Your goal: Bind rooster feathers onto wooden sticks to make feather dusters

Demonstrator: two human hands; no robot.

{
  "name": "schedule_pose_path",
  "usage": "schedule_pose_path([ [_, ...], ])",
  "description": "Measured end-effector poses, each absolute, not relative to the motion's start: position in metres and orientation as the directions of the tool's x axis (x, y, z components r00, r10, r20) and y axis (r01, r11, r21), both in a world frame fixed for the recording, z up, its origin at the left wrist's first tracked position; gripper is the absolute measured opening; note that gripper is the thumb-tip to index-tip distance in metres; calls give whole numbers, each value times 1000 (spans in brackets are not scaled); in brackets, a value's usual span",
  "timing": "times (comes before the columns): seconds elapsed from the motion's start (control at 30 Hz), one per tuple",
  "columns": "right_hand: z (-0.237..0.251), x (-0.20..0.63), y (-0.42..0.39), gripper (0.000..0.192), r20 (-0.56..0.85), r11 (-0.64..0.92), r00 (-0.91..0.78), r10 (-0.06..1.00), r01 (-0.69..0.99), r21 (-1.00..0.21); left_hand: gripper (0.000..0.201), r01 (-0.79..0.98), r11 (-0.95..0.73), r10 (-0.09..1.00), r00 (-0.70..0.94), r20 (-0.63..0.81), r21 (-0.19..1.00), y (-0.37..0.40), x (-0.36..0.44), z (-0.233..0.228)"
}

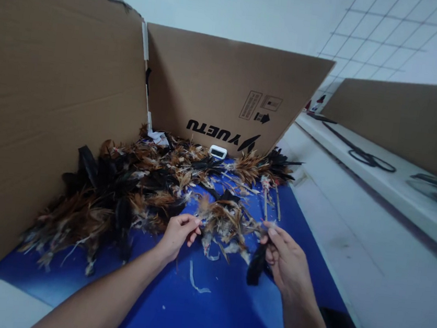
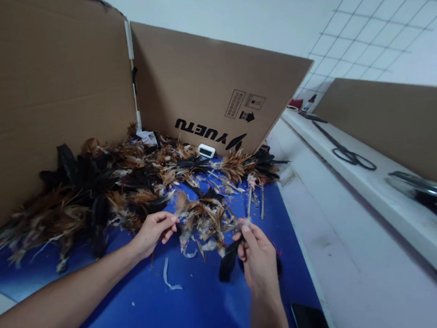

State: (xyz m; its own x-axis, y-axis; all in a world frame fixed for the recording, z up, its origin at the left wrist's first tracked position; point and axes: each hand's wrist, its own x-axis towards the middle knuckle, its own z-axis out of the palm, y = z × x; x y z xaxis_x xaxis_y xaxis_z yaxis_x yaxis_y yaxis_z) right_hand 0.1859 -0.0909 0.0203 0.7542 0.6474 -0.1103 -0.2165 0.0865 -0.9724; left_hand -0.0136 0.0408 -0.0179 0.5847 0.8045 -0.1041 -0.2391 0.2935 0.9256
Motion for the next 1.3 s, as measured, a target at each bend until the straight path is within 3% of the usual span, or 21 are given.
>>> schedule_pose_path([
  [0.13, 34, 182, -97, 35, 2, 40, 803, 596, -27, -999, 33, -236, 301, 807, 579, -115, 924, 40, -14, -16],
  [0.27, 43, 180, -117, 31, 182, -138, 789, 587, 318, -938, 32, -233, 304, 813, 569, -124, 924, 41, -14, -14],
  [0.33, 39, 181, -129, 27, 245, -265, 698, 673, 536, -802, 31, -242, 297, 821, 559, -117, 924, 42, -14, -15],
  [0.43, 23, 181, -142, 21, 245, -364, 527, 814, 791, -492, 29, -259, 294, 829, 548, -110, 920, 44, -14, -17],
  [0.5, 16, 175, -141, 22, 213, -389, 468, 858, 861, -327, 29, -261, 296, 829, 548, -111, 919, 45, -13, -19],
  [0.57, 16, 163, -131, 24, 165, -357, 415, 895, 887, -291, 29, -259, 301, 830, 545, -118, 918, 45, -13, -19],
  [0.7, 23, 126, -91, 22, 7, -233, 261, 965, 875, -423, 30, -265, 306, 837, 533, -125, 914, 45, -13, -18],
  [0.87, 14, 95, -52, 15, -35, -351, 356, 934, 889, -294, 29, -268, 290, 847, 519, -116, 919, 44, -13, -18],
  [0.97, 3, 96, -47, 11, -44, -362, 369, 928, 870, -336, 28, -267, 282, 850, 516, -111, 922, 45, -13, -19],
  [1.03, -1, 104, -48, 13, -61, -347, 358, 932, 827, -443, 28, -268, 289, 848, 517, -116, 919, 45, -13, -19],
  [1.1, -3, 113, -52, 15, -65, -307, 348, 935, 709, -634, 28, -268, 302, 846, 518, -128, 915, 46, -13, -20],
  [1.17, -2, 120, -56, 18, -95, -282, 375, 922, 484, -828, 27, -267, 312, 845, 517, -138, 912, 46, -13, -20],
  [1.3, 4, 126, -61, 24, -239, -284, 451, 860, 34, -958, 27, -267, 303, 845, 520, -128, 915, 46, -13, -20],
])
